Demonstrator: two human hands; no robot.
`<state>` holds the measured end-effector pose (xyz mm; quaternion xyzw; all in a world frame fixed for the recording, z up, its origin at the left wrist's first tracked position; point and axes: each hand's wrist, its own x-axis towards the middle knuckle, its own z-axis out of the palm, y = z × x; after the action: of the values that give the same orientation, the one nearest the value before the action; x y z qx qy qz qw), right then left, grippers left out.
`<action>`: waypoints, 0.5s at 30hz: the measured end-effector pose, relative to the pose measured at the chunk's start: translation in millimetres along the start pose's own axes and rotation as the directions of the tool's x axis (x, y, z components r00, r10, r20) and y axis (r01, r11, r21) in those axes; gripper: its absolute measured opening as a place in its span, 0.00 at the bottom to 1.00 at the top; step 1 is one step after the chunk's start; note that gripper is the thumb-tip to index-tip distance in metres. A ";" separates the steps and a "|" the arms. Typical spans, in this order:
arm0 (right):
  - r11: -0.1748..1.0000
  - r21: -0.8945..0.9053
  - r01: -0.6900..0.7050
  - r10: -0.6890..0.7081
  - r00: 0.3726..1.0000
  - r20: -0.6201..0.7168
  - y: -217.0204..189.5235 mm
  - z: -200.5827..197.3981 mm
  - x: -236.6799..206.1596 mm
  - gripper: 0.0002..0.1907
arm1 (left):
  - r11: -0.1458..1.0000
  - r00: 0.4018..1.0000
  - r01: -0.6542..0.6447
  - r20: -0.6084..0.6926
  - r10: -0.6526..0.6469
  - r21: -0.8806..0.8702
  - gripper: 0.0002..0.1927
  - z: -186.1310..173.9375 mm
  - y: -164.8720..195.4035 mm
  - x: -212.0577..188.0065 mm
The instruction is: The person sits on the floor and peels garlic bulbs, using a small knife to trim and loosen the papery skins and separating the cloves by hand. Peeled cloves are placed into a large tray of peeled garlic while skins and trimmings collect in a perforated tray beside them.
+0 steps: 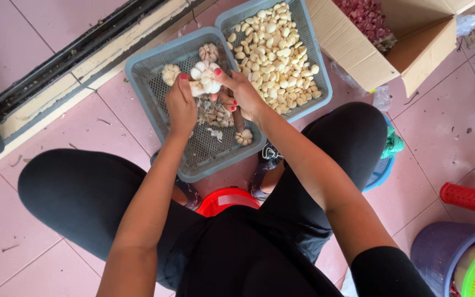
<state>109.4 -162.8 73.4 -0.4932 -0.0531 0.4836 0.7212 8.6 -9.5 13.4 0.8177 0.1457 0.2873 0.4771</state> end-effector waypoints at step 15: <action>0.571 -0.820 -0.051 -0.318 0.907 -0.277 16.5 -30.5 27.0 0.20 | 0.440 0.701 0.665 0.301 -0.646 -0.603 0.13 9.6 -40.1 7.4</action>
<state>129.8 -161.9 34.5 -0.8485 -0.1594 0.2376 0.4453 21.8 7.7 -22.5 0.4689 0.3293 0.1016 0.8132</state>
